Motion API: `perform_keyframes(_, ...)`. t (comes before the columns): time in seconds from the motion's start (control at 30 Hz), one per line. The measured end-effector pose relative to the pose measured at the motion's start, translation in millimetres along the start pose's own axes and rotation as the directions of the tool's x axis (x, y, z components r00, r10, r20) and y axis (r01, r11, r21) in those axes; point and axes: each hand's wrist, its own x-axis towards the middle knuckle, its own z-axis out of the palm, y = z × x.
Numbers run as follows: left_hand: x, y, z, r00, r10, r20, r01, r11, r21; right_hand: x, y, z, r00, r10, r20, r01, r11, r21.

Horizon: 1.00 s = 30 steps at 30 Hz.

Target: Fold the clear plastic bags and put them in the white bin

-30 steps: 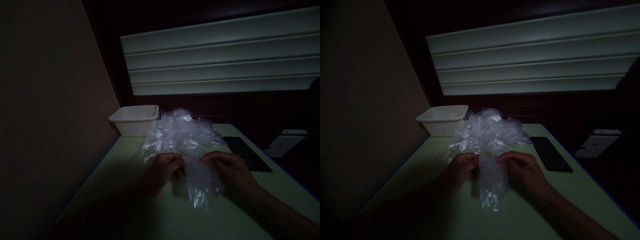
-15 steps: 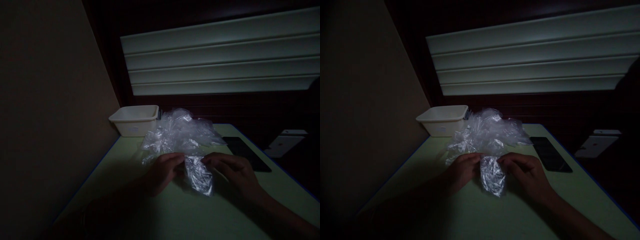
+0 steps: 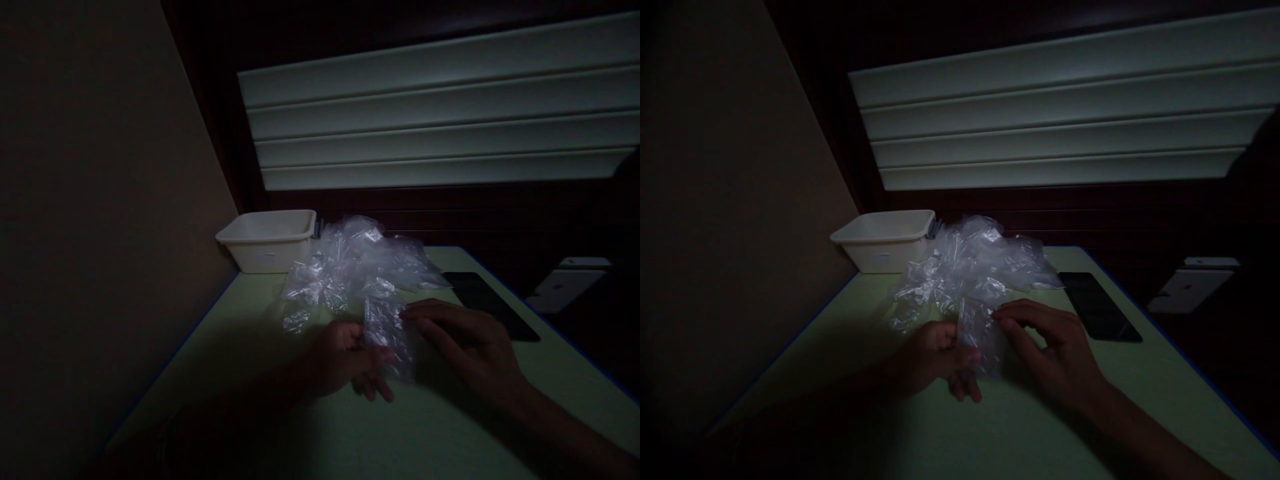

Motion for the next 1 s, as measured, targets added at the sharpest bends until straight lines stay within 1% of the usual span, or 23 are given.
perform_keyframes(0.07,0.4,0.2,-0.9,1.0,-0.002,-0.001,0.002,1.0,0.006,-1.3,0.7,-0.6,1.0,0.027,0.013,-0.027,1.0,-0.014)
perform_keyframes(0.13,0.2,1.6,-0.6,0.999,0.028,-0.024,-0.028,1.0,0.008,-2.8,1.7,-1.1,0.996,0.088,0.021,-0.089,0.996,0.014)
perform_keyframes(0.23,-0.3,5.7,1.5,0.994,0.075,-0.076,-0.076,0.997,-0.008,-3.4,3.2,-0.3,0.97,0.235,0.058,-0.242,0.951,0.193)
perform_keyframes(0.3,-0.3,8.7,2.9,0.988,0.095,-0.124,-0.098,0.995,-0.016,-2.0,3.1,1.9,0.938,0.317,0.144,-0.346,0.885,0.312)
perform_keyframes(0.33,-0.1,9.7,3.2,0.984,0.104,-0.146,-0.108,0.994,-0.018,-0.9,2.5,3.6,0.919,0.337,0.203,-0.39,0.853,0.346)
perform_keyframes(0.37,0.2,10.2,3.3,0.978,0.119,-0.169,-0.124,0.992,-0.019,0.4,1.5,5.6,0.902,0.34,0.267,-0.422,0.827,0.371)
perform_keyframes(0.43,1.2,9.5,2.5,0.969,0.157,-0.193,-0.165,0.986,-0.023,2.8,-1.5,10.4,0.868,0.302,0.395,-0.461,0.785,0.414)
perform_keyframes(0.47,1.9,8.5,1.8,0.964,0.178,-0.197,-0.187,0.982,-0.026,3.6,-3.1,12.8,0.854,0.27,0.446,-0.47,0.767,0.436)
perform_keyframes(0.53,2.9,5.8,0.3,0.958,0.206,-0.198,-0.216,0.976,-0.03,4.1,-5.3,17.1,0.83,0.235,0.506,-0.491,0.738,0.462)
perform_keyframes(0.63,3.6,3.1,-0.8,0.954,0.216,-0.209,-0.224,0.974,-0.017,2.0,-4.4,20.7,0.806,0.296,0.513,-0.546,0.707,0.45)
perform_keyframes(0.77,2.7,5.3,-0.1,0.953,0.211,-0.216,-0.213,0.977,0.016,-1.2,2.5,21.5,0.798,0.384,0.464,-0.587,0.669,0.456)
perform_keyframes(0.9,1.4,10.8,1.1,0.971,0.119,-0.208,-0.122,0.993,0.0,-1.1,7.2,22.1,0.801,0.444,0.402,-0.594,0.677,0.435)
perform_keyframes(1.0,1.4,11.5,0.6,0.98,0.064,-0.189,-0.066,0.998,-0.006,-0.3,7.4,22.0,0.813,0.461,0.357,-0.581,0.69,0.431)
